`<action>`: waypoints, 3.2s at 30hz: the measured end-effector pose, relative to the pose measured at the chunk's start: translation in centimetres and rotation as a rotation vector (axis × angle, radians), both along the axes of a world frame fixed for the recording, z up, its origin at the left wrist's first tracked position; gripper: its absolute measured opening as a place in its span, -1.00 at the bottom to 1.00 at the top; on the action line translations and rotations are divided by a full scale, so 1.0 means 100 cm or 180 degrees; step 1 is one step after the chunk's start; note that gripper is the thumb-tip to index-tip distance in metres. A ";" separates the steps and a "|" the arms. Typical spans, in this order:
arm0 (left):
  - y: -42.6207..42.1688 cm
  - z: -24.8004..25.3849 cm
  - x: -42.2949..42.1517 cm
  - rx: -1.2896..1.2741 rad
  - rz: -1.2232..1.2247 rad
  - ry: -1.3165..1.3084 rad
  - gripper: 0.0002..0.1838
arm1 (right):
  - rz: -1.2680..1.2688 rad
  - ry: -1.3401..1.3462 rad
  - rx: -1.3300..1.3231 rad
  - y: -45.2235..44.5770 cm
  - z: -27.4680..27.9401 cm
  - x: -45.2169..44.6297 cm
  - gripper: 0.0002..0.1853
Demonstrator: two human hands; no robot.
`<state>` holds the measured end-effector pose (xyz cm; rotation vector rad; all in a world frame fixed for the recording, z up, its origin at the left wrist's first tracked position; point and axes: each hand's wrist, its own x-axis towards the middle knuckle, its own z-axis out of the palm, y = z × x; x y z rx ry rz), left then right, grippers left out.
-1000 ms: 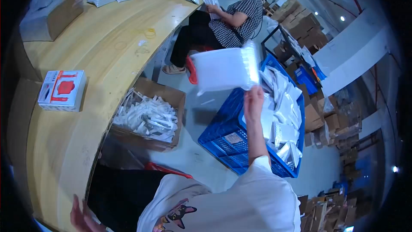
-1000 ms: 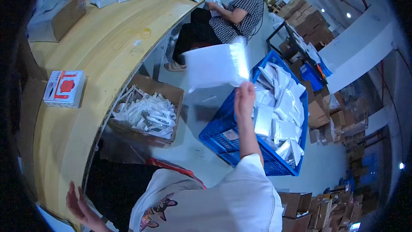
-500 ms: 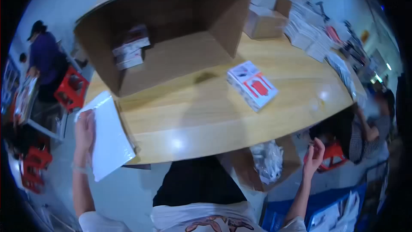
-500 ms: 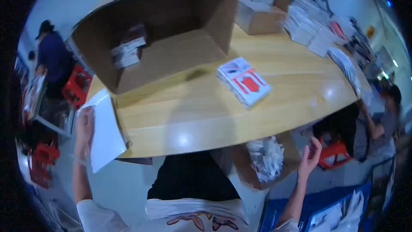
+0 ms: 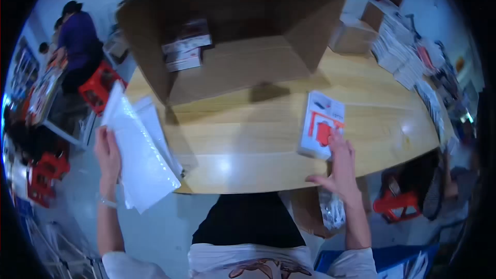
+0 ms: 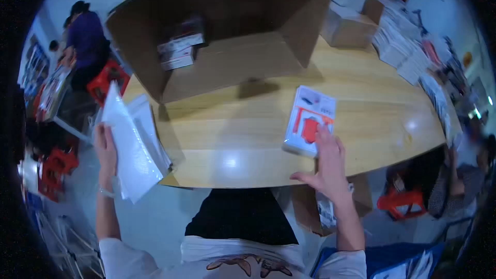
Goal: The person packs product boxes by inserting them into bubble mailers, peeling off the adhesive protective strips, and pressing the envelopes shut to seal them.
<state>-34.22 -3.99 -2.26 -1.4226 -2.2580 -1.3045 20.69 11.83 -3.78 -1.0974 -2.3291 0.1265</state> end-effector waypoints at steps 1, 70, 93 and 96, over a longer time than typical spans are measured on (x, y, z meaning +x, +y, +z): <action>-0.004 0.001 -0.002 0.0152 -0.0145 0.0025 -0.83 | -0.0013 0.0012 -0.0067 -0.018 -0.001 -0.001 0.09; 0.186 -0.017 0.270 -0.0526 -0.3298 0.2592 -0.83 | -0.1052 0.3814 -0.0302 -0.008 -0.002 0.034 -0.59; 0.150 0.006 0.284 0.0029 -0.3772 0.1884 -0.72 | -0.0556 0.1999 -0.2497 0.005 0.022 0.034 -0.67; 0.150 0.016 0.285 -0.0262 -0.4068 0.1474 -0.73 | -0.0450 0.1804 -0.2403 0.013 0.006 0.035 -0.67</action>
